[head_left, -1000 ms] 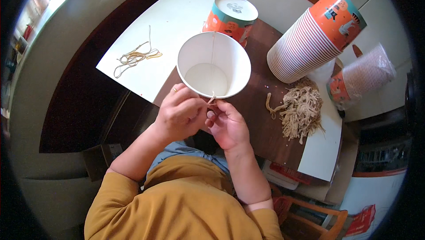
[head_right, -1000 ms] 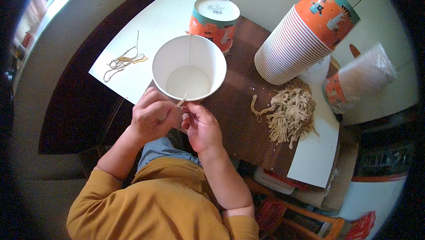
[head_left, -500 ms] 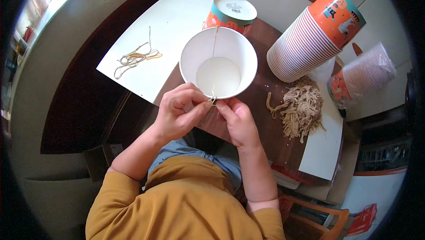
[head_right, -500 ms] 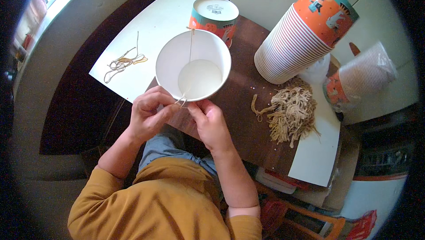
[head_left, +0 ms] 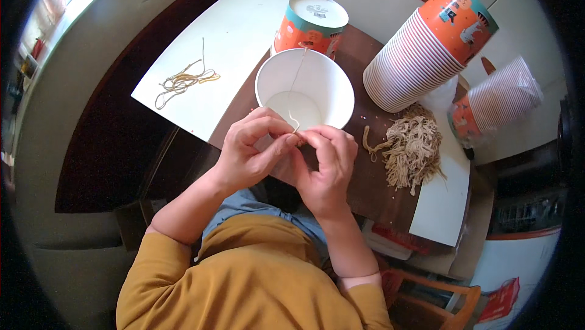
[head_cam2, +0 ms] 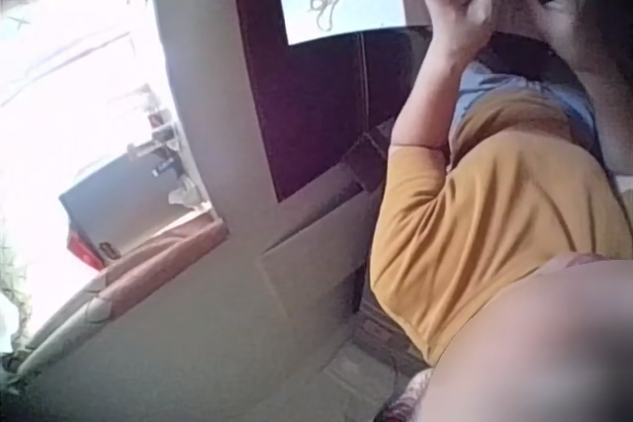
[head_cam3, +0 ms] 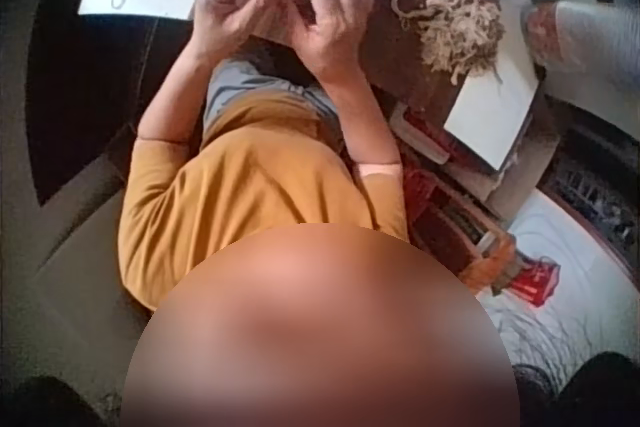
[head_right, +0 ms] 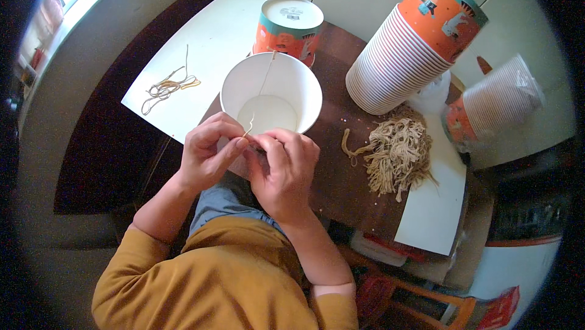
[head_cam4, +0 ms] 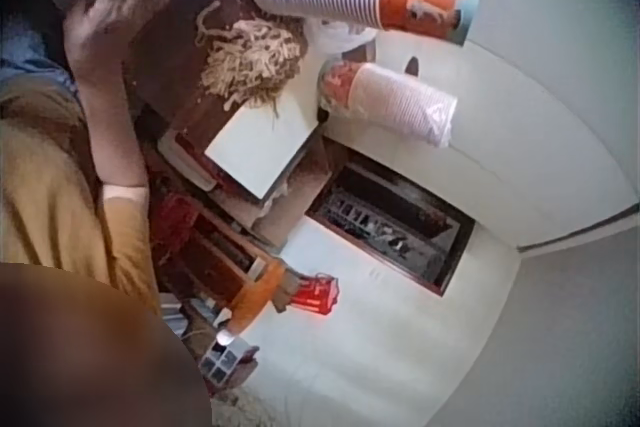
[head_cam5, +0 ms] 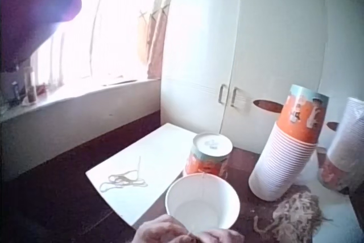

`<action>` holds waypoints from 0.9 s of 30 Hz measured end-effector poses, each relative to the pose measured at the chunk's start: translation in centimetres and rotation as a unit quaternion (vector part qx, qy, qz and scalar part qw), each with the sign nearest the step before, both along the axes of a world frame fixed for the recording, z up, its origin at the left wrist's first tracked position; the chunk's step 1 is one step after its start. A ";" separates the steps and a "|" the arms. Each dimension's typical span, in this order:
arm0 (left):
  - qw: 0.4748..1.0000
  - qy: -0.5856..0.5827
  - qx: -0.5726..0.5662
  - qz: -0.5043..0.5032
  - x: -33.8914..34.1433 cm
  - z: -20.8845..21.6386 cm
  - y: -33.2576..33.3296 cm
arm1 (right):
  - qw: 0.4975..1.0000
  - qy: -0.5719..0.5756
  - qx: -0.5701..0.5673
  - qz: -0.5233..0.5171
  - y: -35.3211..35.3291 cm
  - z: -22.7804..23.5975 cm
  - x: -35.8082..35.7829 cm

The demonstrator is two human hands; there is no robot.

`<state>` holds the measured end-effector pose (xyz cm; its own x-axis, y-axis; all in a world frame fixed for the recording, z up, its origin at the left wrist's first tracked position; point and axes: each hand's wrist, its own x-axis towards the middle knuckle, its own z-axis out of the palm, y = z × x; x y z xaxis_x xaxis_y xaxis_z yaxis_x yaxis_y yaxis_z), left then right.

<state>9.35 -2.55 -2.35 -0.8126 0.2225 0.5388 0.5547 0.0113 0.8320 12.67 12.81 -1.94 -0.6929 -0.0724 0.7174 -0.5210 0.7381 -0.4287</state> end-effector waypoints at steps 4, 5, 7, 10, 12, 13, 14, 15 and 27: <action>1.000 0.018 -0.002 -0.004 0.1 0.6 -0.2 | 0.999 0.025 -0.022 0.024 0.2 -0.3 -0.3; 1.000 0.024 -0.002 -0.015 0.1 0.7 -0.4 | 0.999 0.028 -0.022 0.026 0.2 -0.3 -0.2; 0.994 -0.046 0.069 -0.073 0.3 0.9 -0.7 | 0.999 0.033 -0.005 0.016 0.6 -0.3 -0.1; 0.927 -0.168 0.266 -0.205 0.0 1.4 -0.5 | 1.000 -0.002 0.017 0.009 1.0 -0.1 0.3; 0.892 -0.204 0.334 -0.225 -0.5 0.3 -0.4 | 0.999 -0.027 0.041 0.005 1.1 0.0 0.5; 0.892 -0.200 0.335 -0.226 -0.8 0.0 -0.3 | 0.999 -0.023 0.043 0.005 1.2 0.1 0.6; 0.876 -0.205 0.360 -0.246 -1.0 -0.2 -0.2 | 0.998 -0.047 0.051 -0.003 1.2 0.2 0.8; 0.859 -0.209 0.384 -0.266 -1.2 -0.3 0.0 | 0.996 -0.071 0.058 -0.010 1.2 0.4 1.0; 0.893 -0.161 0.312 -0.281 -3.0 -0.2 -0.4 | 0.967 -0.227 0.052 -0.099 8.1 5.3 -4.4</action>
